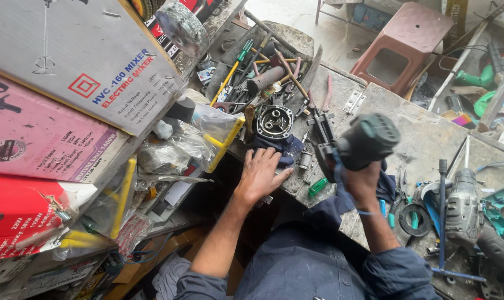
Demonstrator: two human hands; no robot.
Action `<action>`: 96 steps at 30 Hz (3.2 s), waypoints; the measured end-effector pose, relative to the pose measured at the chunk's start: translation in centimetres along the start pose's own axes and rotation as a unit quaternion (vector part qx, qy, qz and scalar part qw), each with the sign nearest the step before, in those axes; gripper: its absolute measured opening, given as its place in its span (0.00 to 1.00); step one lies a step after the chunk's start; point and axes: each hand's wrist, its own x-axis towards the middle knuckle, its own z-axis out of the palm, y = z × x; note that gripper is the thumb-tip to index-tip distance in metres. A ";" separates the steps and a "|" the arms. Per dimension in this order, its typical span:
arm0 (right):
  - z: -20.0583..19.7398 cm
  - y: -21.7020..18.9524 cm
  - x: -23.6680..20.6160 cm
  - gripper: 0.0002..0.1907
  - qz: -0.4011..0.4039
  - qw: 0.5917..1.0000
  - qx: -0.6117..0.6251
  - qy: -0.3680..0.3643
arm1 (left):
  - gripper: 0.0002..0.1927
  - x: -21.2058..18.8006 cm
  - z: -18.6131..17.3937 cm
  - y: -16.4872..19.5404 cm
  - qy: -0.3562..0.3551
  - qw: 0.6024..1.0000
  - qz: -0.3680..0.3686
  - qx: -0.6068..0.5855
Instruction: The person works at a cluttered repair bench disassembling and reassembling an electric mixer motor housing. They unscrew components by hand, fit a gasket and cover onto the housing, drive screws with a cordless drill, and hold the assembled motor unit while checking the fit of parts.
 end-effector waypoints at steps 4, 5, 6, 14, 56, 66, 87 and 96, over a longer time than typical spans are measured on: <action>3.7 -1.5 1.7 0.40 -0.082 0.988 -0.126 -0.040 | 0.14 0.0 1.0 0.3 0.051 0.998 -0.021 0.021; 4.4 -1.6 1.9 0.45 -0.117 0.978 -0.168 -0.041 | 0.13 0.0 1.2 0.3 0.053 0.998 -0.023 0.021; 5.0 -1.7 2.1 0.46 -0.086 0.979 -0.172 -0.060 | 0.12 0.0 1.3 0.2 0.056 0.998 -0.025 0.020; 6.3 -1.9 3.3 0.49 -0.032 0.964 -0.241 -0.105 | 0.11 0.0 1.4 -0.5 0.096 0.995 -0.007 -0.006; 3.1 -4.9 4.4 0.31 -0.079 0.974 -0.156 -0.143 | 0.07 0.3 2.2 -1.3 0.104 0.994 -0.035 -0.016; 5.6 -4.3 5.9 0.55 -0.120 0.927 -0.319 -0.159 | 0.08 -0.3 1.1 -0.6 0.118 0.992 -0.009 -0.040; 3.4 -5.3 6.2 0.42 -0.139 0.971 -0.074 -0.179 | 0.06 0.0 2.5 -1.3 0.100 0.994 -0.041 -0.025; 6.7 -1.0 5.0 0.47 -0.069 0.944 -0.288 -0.148 | 0.05 -0.2 1.8 -1.3 0.105 0.994 -0.010 -0.023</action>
